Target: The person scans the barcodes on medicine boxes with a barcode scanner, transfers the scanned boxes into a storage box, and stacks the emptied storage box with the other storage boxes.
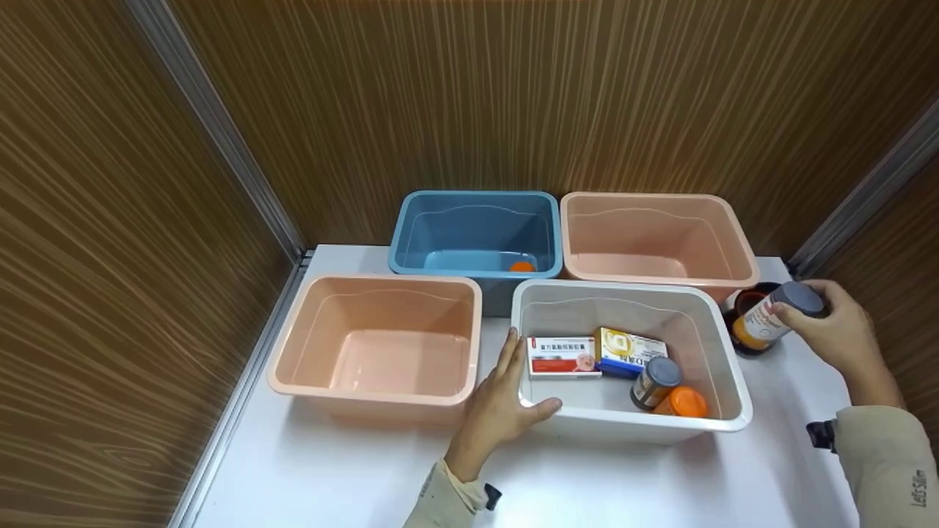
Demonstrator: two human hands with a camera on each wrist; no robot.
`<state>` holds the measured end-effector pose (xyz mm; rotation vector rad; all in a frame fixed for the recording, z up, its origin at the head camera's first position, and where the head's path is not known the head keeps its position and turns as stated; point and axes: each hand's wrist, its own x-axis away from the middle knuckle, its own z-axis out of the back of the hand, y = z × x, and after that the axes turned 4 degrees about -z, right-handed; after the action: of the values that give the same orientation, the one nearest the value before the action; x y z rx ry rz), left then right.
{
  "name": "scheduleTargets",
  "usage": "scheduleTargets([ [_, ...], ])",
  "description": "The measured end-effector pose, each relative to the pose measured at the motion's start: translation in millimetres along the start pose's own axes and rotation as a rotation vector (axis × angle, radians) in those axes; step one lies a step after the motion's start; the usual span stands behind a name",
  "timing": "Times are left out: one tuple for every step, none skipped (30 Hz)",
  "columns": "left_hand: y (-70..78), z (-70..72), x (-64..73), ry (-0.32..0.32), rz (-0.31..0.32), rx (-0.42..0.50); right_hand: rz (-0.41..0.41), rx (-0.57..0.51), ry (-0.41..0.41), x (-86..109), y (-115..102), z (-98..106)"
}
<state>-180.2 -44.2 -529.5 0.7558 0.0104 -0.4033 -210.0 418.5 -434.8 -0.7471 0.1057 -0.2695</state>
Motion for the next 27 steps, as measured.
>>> scheduleTargets([
  [-0.1, 0.0, 0.0, -0.001, 0.003, 0.0, -0.003, 0.0, 0.013, 0.1, -2, 0],
  [-0.2, -0.1, -0.1, -0.002, 0.004, 0.0, -0.007, -0.004, 0.026, 0.1, -3, 0],
  [-0.3, 0.0, -0.1, -0.003, 0.004, -0.001, -0.009, -0.01, 0.042, 0.0, -5, 0],
  [-0.4, 0.1, -0.2, -0.005, 0.005, 0.0, -0.011, -0.018, 0.062, -0.2, -8, 1],
  [-0.4, 0.4, -0.1, -0.007, 0.005, 0.003, -0.014, -0.026, 0.079, -0.3, -10, 1],
  [-0.3, 0.5, -0.1, -0.008, 0.007, 0.004, -0.015, -0.038, 0.095, -0.3, -14, 1],
  [-0.3, 0.7, -0.1, -0.01, 0.008, 0.005, -0.01, -0.048, 0.118, -0.5, -17, 1],
  [-0.2, 1.0, 0.0, -0.012, 0.01, 0.005, -0.004, -0.064, 0.139, -0.7, -20, 1],
  [-0.1, 1.1, 0.1, -0.016, 0.014, 0.006, 0.003, -0.076, 0.155, -0.8, -24, 1],
  [0.1, 1.2, 0.1, -0.018, 0.017, 0.007, 0.013, -0.092, 0.167, -1.0, -27, 2],
  [0.3, 1.3, 0.2, -0.022, 0.021, 0.007, 0.025, -0.112, 0.169, -0.9, -31, 2],
  [0.3, 1.2, 0.1, -0.025, 0.026, 0.008, 0.041, -0.13, 0.172, -1.1, -35, 3],
  [0.0, 1.5, 0.0, -0.026, 0.029, 0.011, 0.065, -0.146, 0.18, -2.4, -40, 2],
  [-0.3, 1.8, 0.0, -0.027, 0.034, 0.012, 0.087, -0.163, 0.179, -3.8, -45, 1],
  [-0.8, 1.8, -0.3, -0.028, 0.036, 0.012, 0.111, -0.178, 0.173, -5.3, -51, 0],
  [-1.1, 2.0, -0.3, -0.028, 0.041, 0.012, 0.137, -0.194, 0.17, -7.1, -56, -1],
  [-1.3, 2.1, -0.4, -0.028, 0.043, 0.013, 0.162, -0.208, 0.168, -9.4, -62, -3],
  [-1.8, 2.2, -0.4, -0.025, 0.043, 0.011, 0.187, -0.213, 0.17, -11.7, -68, -6],
  [-1.9, 2.1, -0.3, -0.021, 0.04, 0.008, 0.211, -0.217, 0.17, -13.9, -74, -8],
  [-2.0, 2.0, -0.2, -0.018, 0.037, 0.003, 0.228, -0.229, 0.166, -16.2, -80, -11],
  [-2.1, 1.8, -0.1, -0.015, 0.031, -0.003, 0.246, -0.243, 0.161, -18.7, -85, -14],
  [-2.0, 1.7, -0.1, -0.011, 0.029, -0.004, 0.263, -0.248, 0.157, -21.3, -90, -17],
  [-2.1, 1.3, -0.2, -0.008, 0.022, -0.005, 0.279, -0.255, 0.154, -23.8, -95, -20],
  [-2.1, 1.0, -0.3, -0.007, 0.017, -0.009, 0.291, -0.258, 0.148, -25.8, -101, -23],
  [-1.9, 0.9, -0.5, -0.008, 0.014, -0.009, 0.306, -0.263, 0.143, -27.9, -106, -26],
  [-1.8, 0.8, -0.7, -0.011, 0.012, -0.006, 0.32, -0.267, 0.141, -30.2, -112, -30],
  [-1.5, 0.9, -0.9, -0.016, 0.014, -0.002, 0.333, -0.261, 0.136, -32.1, -117, -34],
])
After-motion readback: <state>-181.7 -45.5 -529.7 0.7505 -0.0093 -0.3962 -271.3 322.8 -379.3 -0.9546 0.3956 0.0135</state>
